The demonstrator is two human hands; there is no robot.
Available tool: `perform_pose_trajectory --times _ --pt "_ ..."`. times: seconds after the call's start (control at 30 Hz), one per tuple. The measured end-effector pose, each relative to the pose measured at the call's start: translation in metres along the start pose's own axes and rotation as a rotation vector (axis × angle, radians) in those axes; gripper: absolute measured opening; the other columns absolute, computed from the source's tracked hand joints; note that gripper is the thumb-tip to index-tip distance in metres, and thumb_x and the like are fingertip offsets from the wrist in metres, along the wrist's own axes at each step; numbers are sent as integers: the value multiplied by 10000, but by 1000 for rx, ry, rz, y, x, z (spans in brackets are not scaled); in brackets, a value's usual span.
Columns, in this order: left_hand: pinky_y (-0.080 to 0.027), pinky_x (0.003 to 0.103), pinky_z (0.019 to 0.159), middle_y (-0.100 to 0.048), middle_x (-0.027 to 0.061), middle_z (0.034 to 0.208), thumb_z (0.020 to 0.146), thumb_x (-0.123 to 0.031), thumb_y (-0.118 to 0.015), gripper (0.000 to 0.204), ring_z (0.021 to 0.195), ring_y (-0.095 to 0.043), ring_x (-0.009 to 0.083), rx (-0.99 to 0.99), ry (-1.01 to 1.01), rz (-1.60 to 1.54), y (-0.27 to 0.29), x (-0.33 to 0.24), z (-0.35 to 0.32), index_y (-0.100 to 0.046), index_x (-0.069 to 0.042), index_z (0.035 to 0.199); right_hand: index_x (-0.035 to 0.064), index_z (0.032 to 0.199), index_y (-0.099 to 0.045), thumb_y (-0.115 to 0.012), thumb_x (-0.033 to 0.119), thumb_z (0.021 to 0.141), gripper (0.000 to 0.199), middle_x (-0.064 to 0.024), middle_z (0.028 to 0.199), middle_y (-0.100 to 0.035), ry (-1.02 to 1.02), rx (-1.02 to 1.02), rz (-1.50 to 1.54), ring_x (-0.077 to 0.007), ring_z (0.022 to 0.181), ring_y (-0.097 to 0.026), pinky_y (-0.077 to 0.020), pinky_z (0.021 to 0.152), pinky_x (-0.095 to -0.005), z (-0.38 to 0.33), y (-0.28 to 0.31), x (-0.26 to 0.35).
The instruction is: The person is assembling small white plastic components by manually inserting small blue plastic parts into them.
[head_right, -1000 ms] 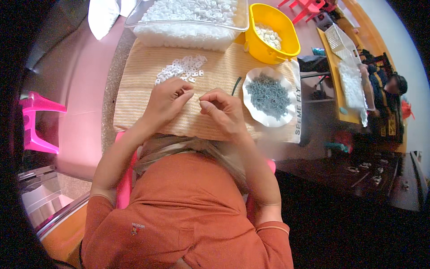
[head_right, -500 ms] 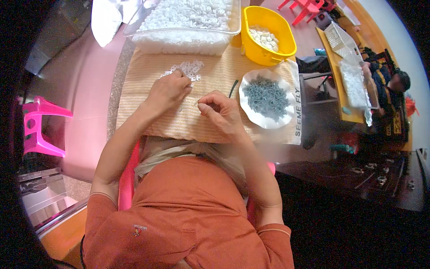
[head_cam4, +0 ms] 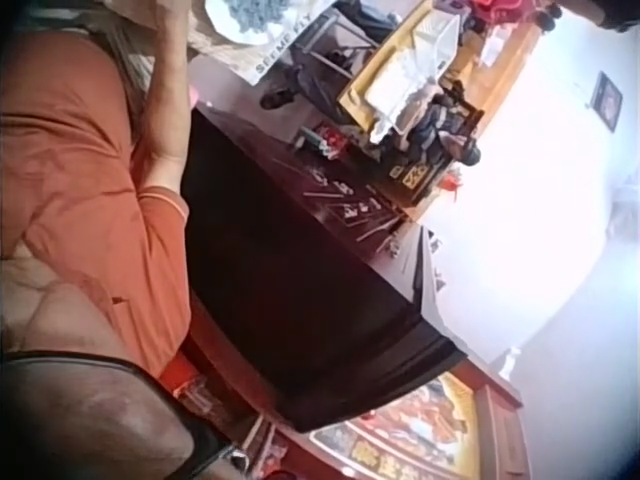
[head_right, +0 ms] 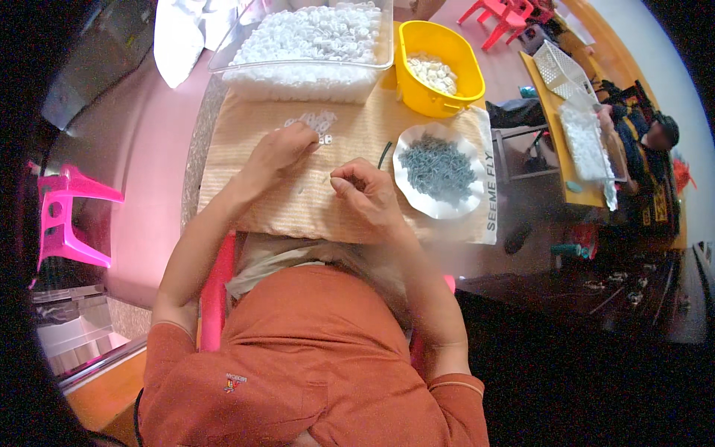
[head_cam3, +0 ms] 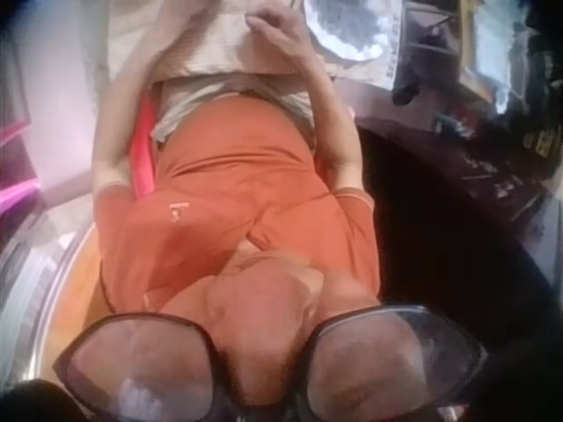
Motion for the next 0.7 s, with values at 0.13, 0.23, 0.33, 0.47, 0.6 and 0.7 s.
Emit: perform_pose_trajectory --times 0.13,0.23,0.33,0.47,0.6,0.7 --pt "-464 452 633 -592 190 825 867 -110 -581 97 774 -585 396 -222 70 -247 9 -13 -6 -559 -24 906 -12 905 -628 -633 42 863 69 -15 816 -587 2 -50 -38 -64 721 -555 -449 649 -203 2 -1 2" --pt "-467 430 621 -590 207 792 873 -84 -568 88 744 -596 376 -265 173 -376 13 -21 -11 -553 -10 918 -5 921 -626 -632 52 867 79 4 781 -594 -28 -58 -31 -50 711 -539 -443 638 -201 2 0 -5" --pt "-477 367 598 -616 186 763 876 -65 -578 94 672 -618 303 -320 270 -521 15 -27 -18 -589 -3 945 -1 948 -634 -627 47 883 82 16 864 -584 -12 -36 -50 -45 733 -541 -449 671 -188 0 -3 -3" --pt "-477 276 568 -644 112 740 887 -54 -589 164 618 -611 135 -419 399 -781 1 -27 -28 -640 -5 1035 5 943 -631 -631 66 883 85 20 837 -586 -28 -34 -6 -41 712 -539 -441 651 -185 -2 -3 -6" --pt "-494 238 590 -671 74 835 896 -55 -585 195 669 -606 98 -374 415 -934 -12 -16 -33 -648 -6 1074 10 946 -629 -628 67 883 84 32 828 -585 -29 -61 -1 -36 711 -538 -447 651 -189 -1 -2 -10" --pt "-503 225 623 -667 57 871 907 -62 -578 191 719 -606 87 -345 478 -1039 -12 -21 -33 -642 15 1071 7 943 -631 -625 69 886 84 35 835 -585 -45 -69 -17 -33 725 -535 -446 660 -187 -1 -1 -7"
Point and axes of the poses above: each hand's wrist, its own z-axis towards the middle knuckle, its own y-axis out of the back of the hand, x = y × z, the point moved 1 cm from there along z, towards the middle knuckle
